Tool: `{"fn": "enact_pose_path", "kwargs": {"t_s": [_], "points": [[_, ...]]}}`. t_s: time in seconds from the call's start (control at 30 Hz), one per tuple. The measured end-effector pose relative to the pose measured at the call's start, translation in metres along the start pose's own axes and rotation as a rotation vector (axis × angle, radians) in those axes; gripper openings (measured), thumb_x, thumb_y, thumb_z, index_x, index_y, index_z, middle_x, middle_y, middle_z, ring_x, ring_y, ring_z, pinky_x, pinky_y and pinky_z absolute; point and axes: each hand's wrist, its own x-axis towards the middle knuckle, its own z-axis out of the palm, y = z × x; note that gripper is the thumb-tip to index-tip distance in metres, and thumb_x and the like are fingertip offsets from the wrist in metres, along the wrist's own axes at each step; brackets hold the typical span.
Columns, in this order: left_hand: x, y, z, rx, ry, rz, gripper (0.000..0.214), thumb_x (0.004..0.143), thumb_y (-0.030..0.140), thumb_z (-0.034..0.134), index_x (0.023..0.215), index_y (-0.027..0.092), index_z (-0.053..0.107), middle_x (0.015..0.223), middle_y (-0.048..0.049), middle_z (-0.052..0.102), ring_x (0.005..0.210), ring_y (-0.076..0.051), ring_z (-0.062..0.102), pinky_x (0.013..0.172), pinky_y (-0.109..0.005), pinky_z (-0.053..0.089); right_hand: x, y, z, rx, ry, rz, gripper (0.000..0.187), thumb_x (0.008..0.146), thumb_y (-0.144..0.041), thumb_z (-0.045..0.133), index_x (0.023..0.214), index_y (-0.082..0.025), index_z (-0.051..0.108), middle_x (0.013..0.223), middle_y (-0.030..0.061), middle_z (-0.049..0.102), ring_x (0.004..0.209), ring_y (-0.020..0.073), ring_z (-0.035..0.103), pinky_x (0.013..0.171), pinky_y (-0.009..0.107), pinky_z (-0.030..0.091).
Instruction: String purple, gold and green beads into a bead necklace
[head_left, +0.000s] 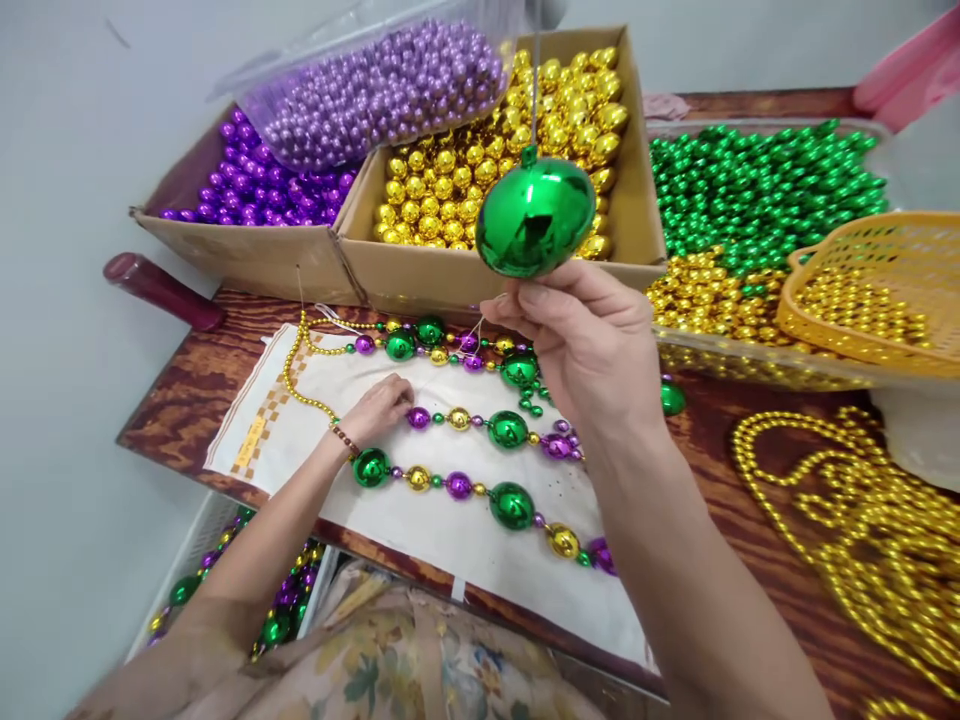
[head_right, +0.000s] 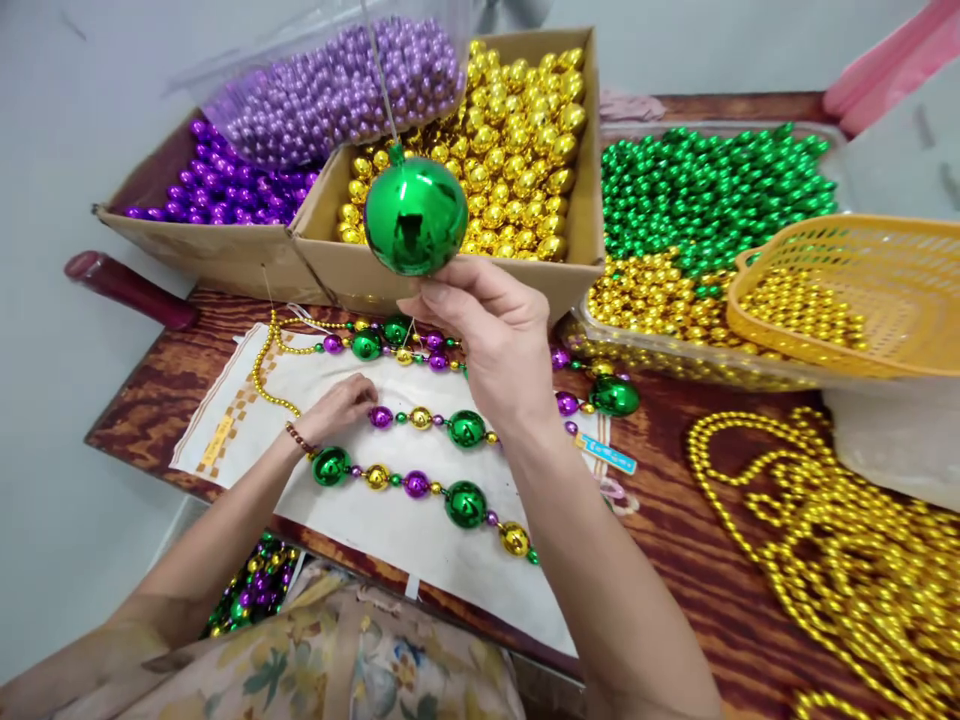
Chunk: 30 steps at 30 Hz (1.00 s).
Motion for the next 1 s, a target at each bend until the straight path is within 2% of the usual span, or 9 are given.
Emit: {"fn": "enact_pose_path", "kwargs": {"t_s": [0.2, 0.4, 0.57, 0.73, 0.83, 0.9, 1.0], "points": [[-0.006, 0.001, 0.001, -0.075, 0.078, -0.036, 0.010, 0.083, 0.016, 0.050, 0.082, 0.018, 0.060, 0.085, -0.0045, 0.063, 0.081, -0.019, 0.057, 0.077, -0.032, 0.045, 0.016, -0.013, 0.012, -0.042, 0.007, -0.027, 0.010, 0.082, -0.024, 0.075, 0.079, -0.021, 0.066, 0.076, -0.0043, 0.070, 0.076, 0.0115, 0.071, 0.084, 0.031, 0.060], [-0.012, 0.006, -0.006, -0.182, 0.163, -0.150, 0.009, 0.085, 0.022, 0.050, 0.085, 0.019, 0.059, 0.086, -0.0040, 0.069, 0.082, -0.020, 0.061, 0.077, -0.032, 0.045, 0.016, -0.017, 0.002, -0.182, 0.013, -0.070, 0.011, 0.088, -0.030, 0.071, 0.082, -0.027, 0.063, 0.089, -0.0004, 0.073, 0.084, 0.0160, 0.072, 0.088, 0.033, 0.062], [-0.015, 0.007, -0.007, -0.320, 0.190, -0.239, 0.006, 0.083, 0.025, 0.052, 0.082, 0.020, 0.056, 0.072, -0.0013, 0.068, 0.074, -0.019, 0.064, 0.072, -0.031, 0.047, 0.015, -0.010, -0.001, -0.194, -0.021, -0.055, 0.008, 0.089, -0.029, 0.069, 0.085, -0.025, 0.064, 0.088, -0.0009, 0.072, 0.081, 0.0130, 0.071, 0.087, 0.030, 0.061], [-0.018, 0.002, -0.005, -0.293, 0.191, -0.310, 0.005, 0.084, 0.024, 0.052, 0.082, 0.020, 0.056, 0.064, 0.0003, 0.067, 0.067, -0.019, 0.066, 0.070, -0.030, 0.046, 0.010, 0.011, 0.004, -0.083, -0.048, 0.021, 0.002, 0.081, -0.021, 0.071, 0.081, -0.022, 0.069, 0.076, -0.0041, 0.072, 0.071, 0.0110, 0.071, 0.079, 0.030, 0.061], [-0.024, -0.001, -0.010, -0.272, 0.218, -0.300, 0.007, 0.085, 0.025, 0.055, 0.085, 0.019, 0.058, 0.078, -0.0018, 0.070, 0.066, -0.017, 0.067, 0.070, -0.030, 0.047, 0.006, 0.028, 0.004, -0.100, -0.067, 0.078, 0.002, 0.078, -0.022, 0.072, 0.079, -0.020, 0.071, 0.073, -0.0037, 0.072, 0.069, 0.0124, 0.071, 0.073, 0.030, 0.060], [-0.030, 0.001, -0.018, -0.313, 0.313, -0.263, 0.013, 0.086, 0.029, 0.057, 0.093, 0.019, 0.060, 0.093, -0.0042, 0.071, 0.068, -0.016, 0.067, 0.069, -0.029, 0.048, 0.003, 0.039, 0.004, -0.142, -0.098, 0.131, 0.004, 0.076, -0.024, 0.072, 0.077, -0.019, 0.072, 0.070, -0.0026, 0.072, 0.067, 0.0128, 0.070, 0.067, 0.028, 0.059], [-0.034, 0.013, -0.032, -0.589, 0.483, -0.172, 0.030, 0.088, 0.041, 0.058, 0.108, 0.018, 0.059, 0.106, -0.0077, 0.069, 0.077, -0.015, 0.069, 0.064, -0.025, 0.049, -0.003, 0.057, 0.007, -0.217, -0.168, 0.206, 0.007, 0.074, -0.025, 0.070, 0.073, -0.018, 0.072, 0.065, -0.0014, 0.070, 0.061, 0.0115, 0.066, 0.059, 0.023, 0.054]]}}
